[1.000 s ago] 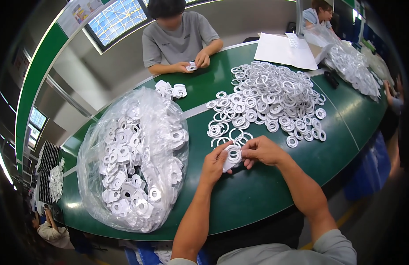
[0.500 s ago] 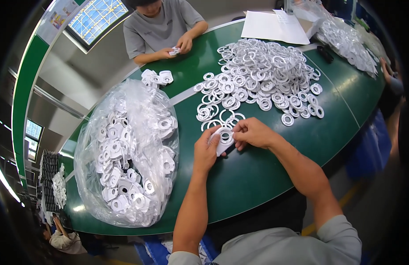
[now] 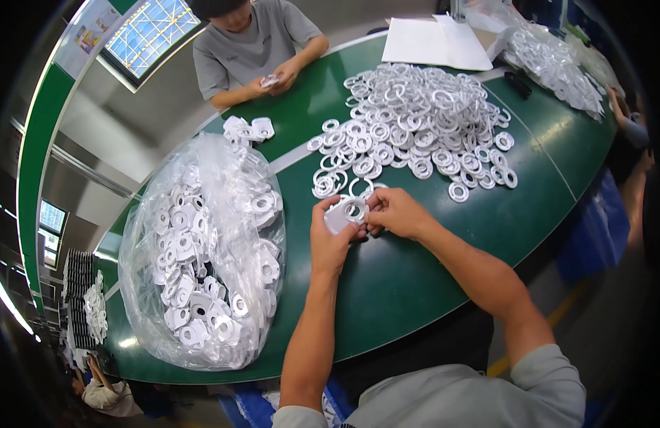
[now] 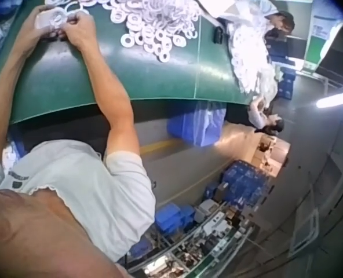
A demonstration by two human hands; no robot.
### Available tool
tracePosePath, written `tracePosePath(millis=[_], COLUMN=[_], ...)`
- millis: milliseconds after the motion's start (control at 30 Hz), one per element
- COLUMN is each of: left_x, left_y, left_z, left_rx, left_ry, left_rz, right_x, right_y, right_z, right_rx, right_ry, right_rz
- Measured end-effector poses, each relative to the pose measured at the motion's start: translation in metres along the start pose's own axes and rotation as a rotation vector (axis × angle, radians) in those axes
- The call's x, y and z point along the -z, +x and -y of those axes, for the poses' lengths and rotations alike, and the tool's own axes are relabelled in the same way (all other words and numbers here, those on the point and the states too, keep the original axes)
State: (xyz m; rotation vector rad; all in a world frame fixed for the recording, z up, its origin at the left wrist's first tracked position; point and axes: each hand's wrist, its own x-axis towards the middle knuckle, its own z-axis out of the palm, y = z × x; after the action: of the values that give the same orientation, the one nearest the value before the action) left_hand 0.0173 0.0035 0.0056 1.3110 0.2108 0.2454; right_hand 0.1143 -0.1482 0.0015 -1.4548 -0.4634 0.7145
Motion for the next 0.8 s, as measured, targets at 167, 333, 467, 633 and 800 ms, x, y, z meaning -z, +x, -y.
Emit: tracePosePath(millis=[167,333,467,633,800], left_x=[0.003,0.007,0.005,0.006,0.000], left_y=[-0.005,-0.006,-0.006,-0.009,-0.010], left_z=[-0.002,-0.005,-0.004,0.006,0.004], left_rx=[0.043,0.065,0.085,0.032,0.073], left_ry=[-0.141,-0.186,-0.291,-0.333,-0.329], left_rz=[0.010,0.032,0.045,0.013,0.054], right_x=[-0.005,-0.012,-0.012,-0.023,-0.015], right_y=[-0.010,-0.021,-0.019,-0.025,-0.017], right_z=[0.005,0.022,0.016,0.013,0.017], right_rx=[0.070,0.347,0.612,0.642,0.498], right_ry=[-0.102,-0.408,-0.660,-0.828,-0.382], right_rz=[-0.030,-0.173,-0.160,-0.207,-0.244])
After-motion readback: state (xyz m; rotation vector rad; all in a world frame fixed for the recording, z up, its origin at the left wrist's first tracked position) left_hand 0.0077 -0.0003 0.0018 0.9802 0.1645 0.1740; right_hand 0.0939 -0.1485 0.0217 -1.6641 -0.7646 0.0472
